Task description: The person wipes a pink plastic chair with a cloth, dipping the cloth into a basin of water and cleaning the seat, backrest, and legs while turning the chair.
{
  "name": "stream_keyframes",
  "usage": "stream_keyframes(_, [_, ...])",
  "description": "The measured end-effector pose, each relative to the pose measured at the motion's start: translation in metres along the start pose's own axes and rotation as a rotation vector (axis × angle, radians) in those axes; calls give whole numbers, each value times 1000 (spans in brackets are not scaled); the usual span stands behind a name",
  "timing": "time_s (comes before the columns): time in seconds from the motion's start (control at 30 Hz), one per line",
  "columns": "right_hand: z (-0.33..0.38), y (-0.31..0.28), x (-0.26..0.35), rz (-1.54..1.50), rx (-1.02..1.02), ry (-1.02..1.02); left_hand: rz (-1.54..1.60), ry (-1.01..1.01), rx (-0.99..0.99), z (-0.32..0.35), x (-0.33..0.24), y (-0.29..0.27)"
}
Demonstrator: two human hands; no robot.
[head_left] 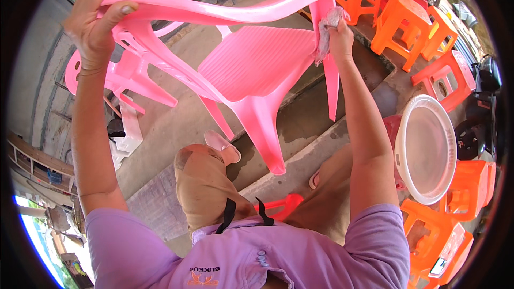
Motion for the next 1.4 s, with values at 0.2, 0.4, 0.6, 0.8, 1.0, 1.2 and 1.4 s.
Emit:
stream_keyframes(0.2, [95,11,-96,390,293,501,-130,-27,-2,9,-6,-8])
stream_keyframes(0.4, [99,-16,-30,407,-56,417,-121,-6,-30,14,-36,-20])
stream_keyframes(0.6, [110,47,3,62,58,91,-205,96,-69,13,-56,-17])
stream_keyframes(0.8, [167,68,82,183,180,-37,-220,32,-80,28,-40,-21])
stream_keyframes(1.0, [206,81,129,325,173,-281,-269,-182,-173,36,-5,-22])
stream_keyframes(1.2, [242,88,75,354,193,-70,-248,-366,-88,22,2,-17])
stream_keyframes(1.4, [224,86,71,484,170,-114,-270,-302,-146,12,8,-9])
Point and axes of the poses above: each hand's wrist, its own z-axis away from the middle knuckle, its own y-axis out of the palm, x = y × z, the point moved 8 cm from there along -z, towards the middle knuckle, and after that the axes turned 12 degrees about x, right-handed, at the moved point
